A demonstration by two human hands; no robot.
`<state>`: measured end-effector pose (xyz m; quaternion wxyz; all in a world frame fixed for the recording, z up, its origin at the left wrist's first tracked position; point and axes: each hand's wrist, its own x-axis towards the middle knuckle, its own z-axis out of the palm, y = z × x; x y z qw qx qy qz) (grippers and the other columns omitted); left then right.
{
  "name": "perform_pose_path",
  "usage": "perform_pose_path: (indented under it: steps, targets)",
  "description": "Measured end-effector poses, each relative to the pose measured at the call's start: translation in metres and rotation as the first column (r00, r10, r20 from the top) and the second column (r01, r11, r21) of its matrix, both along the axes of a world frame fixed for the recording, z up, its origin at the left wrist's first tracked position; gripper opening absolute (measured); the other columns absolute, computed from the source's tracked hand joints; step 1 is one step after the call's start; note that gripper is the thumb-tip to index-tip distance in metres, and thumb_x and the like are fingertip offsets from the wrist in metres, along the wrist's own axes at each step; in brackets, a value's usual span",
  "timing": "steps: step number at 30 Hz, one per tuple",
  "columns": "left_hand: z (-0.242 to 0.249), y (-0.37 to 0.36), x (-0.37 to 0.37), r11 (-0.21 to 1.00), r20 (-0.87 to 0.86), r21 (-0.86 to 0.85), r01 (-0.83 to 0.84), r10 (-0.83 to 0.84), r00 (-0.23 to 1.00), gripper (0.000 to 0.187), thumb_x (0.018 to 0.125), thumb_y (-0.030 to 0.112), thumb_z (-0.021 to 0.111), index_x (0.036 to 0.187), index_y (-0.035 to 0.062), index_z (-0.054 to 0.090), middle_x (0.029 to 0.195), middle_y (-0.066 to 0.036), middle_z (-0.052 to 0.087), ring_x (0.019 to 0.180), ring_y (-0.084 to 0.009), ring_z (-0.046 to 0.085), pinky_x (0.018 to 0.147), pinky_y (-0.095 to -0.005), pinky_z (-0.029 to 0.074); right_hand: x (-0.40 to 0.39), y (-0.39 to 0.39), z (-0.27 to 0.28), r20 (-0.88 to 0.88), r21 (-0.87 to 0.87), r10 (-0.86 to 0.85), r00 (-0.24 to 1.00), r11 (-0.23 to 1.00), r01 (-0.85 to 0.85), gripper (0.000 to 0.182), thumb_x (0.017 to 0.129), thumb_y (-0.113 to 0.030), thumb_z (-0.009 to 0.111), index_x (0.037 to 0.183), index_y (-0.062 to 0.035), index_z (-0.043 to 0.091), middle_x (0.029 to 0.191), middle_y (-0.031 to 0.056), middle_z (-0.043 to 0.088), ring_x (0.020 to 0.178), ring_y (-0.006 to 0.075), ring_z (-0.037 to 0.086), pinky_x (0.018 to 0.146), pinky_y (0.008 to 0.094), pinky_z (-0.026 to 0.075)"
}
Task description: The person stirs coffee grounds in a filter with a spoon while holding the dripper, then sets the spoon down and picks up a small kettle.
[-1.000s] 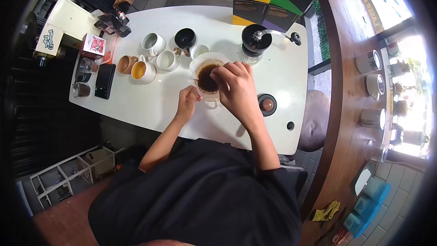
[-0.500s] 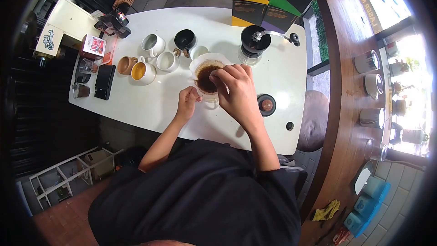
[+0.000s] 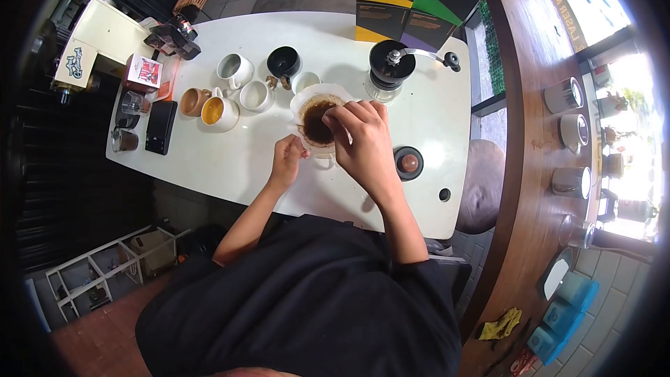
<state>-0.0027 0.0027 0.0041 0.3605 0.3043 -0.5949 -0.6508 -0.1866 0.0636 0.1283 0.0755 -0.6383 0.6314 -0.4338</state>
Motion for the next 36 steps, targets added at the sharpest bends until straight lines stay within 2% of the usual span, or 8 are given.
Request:
perform_pose_path:
  steps: [3, 9, 11, 15, 17, 24, 26, 36]
  targets:
    - [0.0046, 0.0009, -0.0016, 1.0, 0.003, 0.014, 0.0, 0.0, 1.0, 0.042, 0.105, 0.036, 0.048, 0.077, 0.0048, 0.052, 0.07, 0.001, 0.053, 0.068, -0.0074, 0.053, 0.07, -0.0262, 0.048, 0.0004, -0.0019, -0.0006, -0.043, -0.038, -0.03, 0.999, 0.999, 0.028, 0.006, 0.082, -0.003, 0.067, 0.088, -0.0041, 0.067, 0.077, 0.009, 0.063, 0.079, 0.0278, 0.058, 0.088, 0.0398, 0.041]
    - [0.0037, 0.0006, -0.0006, 1.0, 0.026, -0.011, 0.006, -0.006, 1.0, 0.042, 0.105, 0.036, 0.048, 0.077, 0.0047, 0.052, 0.07, 0.001, 0.052, 0.069, -0.0077, 0.054, 0.07, -0.0264, 0.048, -0.0002, -0.0021, 0.0006, 0.028, -0.02, -0.033, 0.999, 0.999, 0.034, 0.005, 0.082, -0.003, 0.068, 0.088, -0.0047, 0.067, 0.077, 0.0085, 0.063, 0.079, 0.0273, 0.058, 0.087, 0.0395, 0.041]
    - [0.0019, 0.002, -0.0011, 1.0, -0.028, 0.006, 0.021, -0.021, 0.999, 0.043, 0.104, 0.042, 0.05, 0.09, 0.0012, 0.057, 0.074, 0.002, 0.049, 0.07, -0.0067, 0.043, 0.066, -0.0244, 0.037, -0.0007, -0.0008, -0.0012, -0.035, -0.011, -0.042, 0.999, 0.999, 0.041, 0.006, 0.083, -0.003, 0.068, 0.088, -0.005, 0.067, 0.078, 0.0081, 0.063, 0.079, 0.0271, 0.058, 0.087, 0.0391, 0.041]
    - [0.0044, 0.0024, -0.0017, 1.0, -0.042, 0.015, 0.02, -0.02, 0.999, 0.044, 0.103, 0.043, 0.05, 0.093, 0.0009, 0.058, 0.074, 0.002, 0.049, 0.07, -0.0066, 0.043, 0.066, -0.0243, 0.037, -0.0011, -0.0015, -0.0032, 0.002, -0.016, -0.018, 1.0, 1.0, 0.018, 0.006, 0.083, -0.003, 0.068, 0.088, -0.0051, 0.067, 0.079, 0.008, 0.063, 0.079, 0.0272, 0.058, 0.087, 0.0389, 0.04]
    - [0.0063, 0.0017, -0.0016, 1.0, 0.02, -0.008, -0.013, 0.013, 1.0, 0.041, 0.105, 0.034, 0.048, 0.078, 0.0039, 0.054, 0.07, 0.001, 0.053, 0.07, -0.0082, 0.056, 0.071, -0.0266, 0.05, -0.0007, -0.0028, -0.0019, -0.005, -0.029, -0.05, 0.999, 0.998, 0.05, 0.006, 0.082, -0.003, 0.068, 0.088, -0.0053, 0.066, 0.079, 0.0081, 0.063, 0.079, 0.0274, 0.058, 0.088, 0.0392, 0.04]
    - [0.0011, 0.0008, 0.0005, 1.0, 0.041, -0.002, 0.0, 0.0, 0.999, 0.039, 0.104, 0.035, 0.048, 0.083, 0.0031, 0.056, 0.072, 0.001, 0.055, 0.071, -0.0084, 0.057, 0.071, -0.0267, 0.05, 0.0001, -0.0048, -0.0008, 0.018, -0.014, -0.022, 1.0, 1.0, 0.022, 0.007, 0.081, -0.003, 0.068, 0.088, -0.0053, 0.066, 0.079, 0.0084, 0.063, 0.08, 0.0276, 0.057, 0.088, 0.0398, 0.04]
    - [-0.0002, 0.0015, 0.0, 1.0, -0.003, 0.009, 0.016, -0.016, 1.0, 0.046, 0.103, 0.044, 0.049, 0.089, 0.0013, 0.057, 0.074, 0.002, 0.049, 0.071, -0.0068, 0.043, 0.066, -0.0243, 0.037, 0.0, -0.0049, -0.0013, -0.035, -0.006, -0.037, 0.999, 0.999, 0.037, 0.007, 0.081, -0.003, 0.068, 0.088, -0.0054, 0.066, 0.079, 0.0087, 0.063, 0.08, 0.0277, 0.058, 0.088, 0.0401, 0.04]
    - [0.0012, 0.0012, 0.0, 1.0, -0.028, 0.009, 0.028, -0.028, 0.999, 0.047, 0.103, 0.046, 0.05, 0.087, 0.0019, 0.056, 0.074, 0.002, 0.048, 0.07, -0.0066, 0.042, 0.066, -0.0244, 0.036, 0.0001, -0.0038, 0.0003, -0.029, -0.006, -0.016, 0.999, 1.0, 0.016, 0.008, 0.08, -0.002, 0.067, 0.088, -0.0051, 0.067, 0.079, 0.0094, 0.063, 0.082, 0.0283, 0.058, 0.089, 0.0398, 0.041]
